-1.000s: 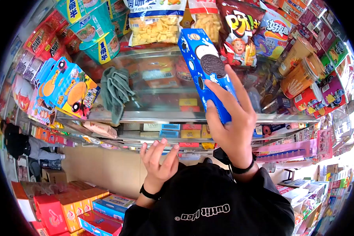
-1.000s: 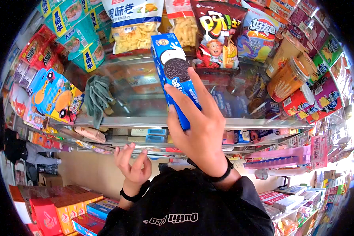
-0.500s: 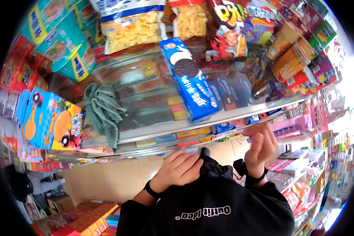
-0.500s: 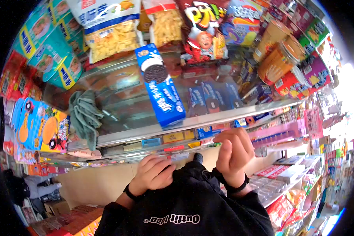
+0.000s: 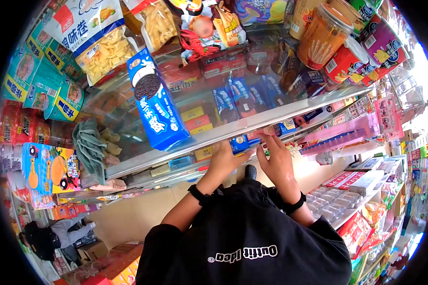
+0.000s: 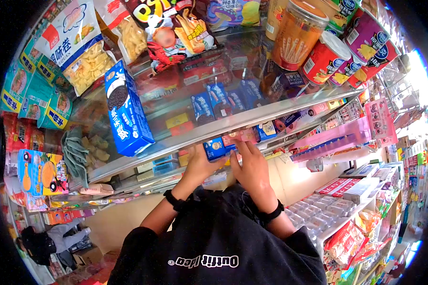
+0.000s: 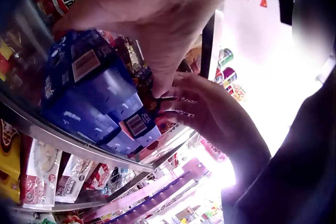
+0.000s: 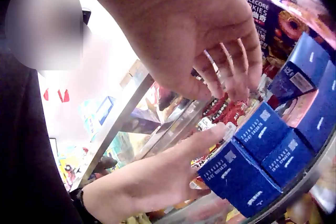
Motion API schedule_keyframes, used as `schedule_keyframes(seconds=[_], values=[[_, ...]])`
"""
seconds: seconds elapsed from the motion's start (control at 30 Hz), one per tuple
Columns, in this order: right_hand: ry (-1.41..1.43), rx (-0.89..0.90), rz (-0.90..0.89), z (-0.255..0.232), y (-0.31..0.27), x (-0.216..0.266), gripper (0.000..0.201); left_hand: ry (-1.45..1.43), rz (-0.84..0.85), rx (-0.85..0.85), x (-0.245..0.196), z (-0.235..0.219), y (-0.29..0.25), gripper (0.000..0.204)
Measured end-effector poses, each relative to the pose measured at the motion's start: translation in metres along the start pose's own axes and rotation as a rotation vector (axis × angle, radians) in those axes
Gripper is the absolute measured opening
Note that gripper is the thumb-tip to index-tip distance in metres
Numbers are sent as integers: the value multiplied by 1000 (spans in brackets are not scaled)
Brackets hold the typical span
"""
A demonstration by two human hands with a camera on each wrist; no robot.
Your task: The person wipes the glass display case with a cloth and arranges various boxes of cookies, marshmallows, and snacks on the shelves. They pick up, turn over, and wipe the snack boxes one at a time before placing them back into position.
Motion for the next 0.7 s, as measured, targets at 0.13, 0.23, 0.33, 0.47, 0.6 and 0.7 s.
schedule_keyframes(seconds=[0.13, 0.23, 0.33, 0.47, 0.6, 0.7], values=[[35, -5, -48, -12, 0, -9, 28, 83, 20, -180, 1, 26, 7, 86], [67, 30, -65, -16, -1, -15, 28, -23, -18, -214, 6, 33, 7, 77], [106, 83, -81, -19, 2, -21, 28, -128, -114, -186, 21, 35, 3, 65], [124, 122, -106, -23, 7, -24, 29, -251, -340, -152, 44, 11, -10, 55], [209, 124, -146, -21, 11, -20, 29, -352, -250, -304, 51, -47, -49, 54], [295, 171, -161, -17, 11, -15, 31, -765, -88, -297, 44, -82, -90, 63]])
Point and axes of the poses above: each hand's wrist, its own y-axis towards the middle knuckle, its own z-axis out of the palm, x = y × z, the point moved 3 cm from there along y, towards the middle knuckle, and after that the axes turned 11 degrees about x, right-handed, at the moved point
